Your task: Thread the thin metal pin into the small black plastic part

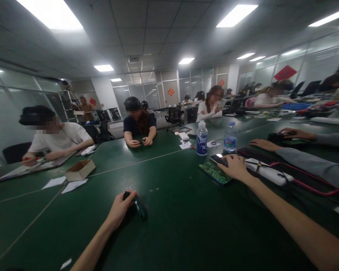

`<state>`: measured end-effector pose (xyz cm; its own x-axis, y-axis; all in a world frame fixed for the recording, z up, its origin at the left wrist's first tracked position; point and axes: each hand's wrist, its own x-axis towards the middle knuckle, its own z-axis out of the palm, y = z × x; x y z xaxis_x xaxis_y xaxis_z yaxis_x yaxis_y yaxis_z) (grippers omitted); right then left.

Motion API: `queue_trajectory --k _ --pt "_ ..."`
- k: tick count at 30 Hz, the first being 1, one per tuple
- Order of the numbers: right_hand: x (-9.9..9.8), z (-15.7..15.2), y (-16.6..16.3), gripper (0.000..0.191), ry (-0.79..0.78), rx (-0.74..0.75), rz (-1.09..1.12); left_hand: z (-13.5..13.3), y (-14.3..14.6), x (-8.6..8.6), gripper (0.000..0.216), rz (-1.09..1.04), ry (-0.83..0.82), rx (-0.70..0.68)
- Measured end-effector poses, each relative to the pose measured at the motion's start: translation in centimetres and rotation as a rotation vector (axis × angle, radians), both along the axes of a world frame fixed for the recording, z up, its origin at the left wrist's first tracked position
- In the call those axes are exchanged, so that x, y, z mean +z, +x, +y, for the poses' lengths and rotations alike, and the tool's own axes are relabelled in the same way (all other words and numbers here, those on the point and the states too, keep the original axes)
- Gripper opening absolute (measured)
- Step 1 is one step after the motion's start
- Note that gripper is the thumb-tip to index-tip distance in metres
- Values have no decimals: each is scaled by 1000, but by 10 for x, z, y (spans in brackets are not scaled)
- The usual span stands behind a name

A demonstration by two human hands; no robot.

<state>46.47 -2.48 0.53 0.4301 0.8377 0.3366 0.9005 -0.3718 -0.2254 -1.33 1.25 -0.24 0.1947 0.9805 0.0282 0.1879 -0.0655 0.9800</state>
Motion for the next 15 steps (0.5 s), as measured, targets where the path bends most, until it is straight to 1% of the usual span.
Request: queue_trajectory --k 8,15 --pt "10 -2 10 39 82 14 -30 -3 1 3 39 7 -2 -53" --pt "10 -3 10 31 150 38 -93 0 -1 -1 39 2 -1 -39"
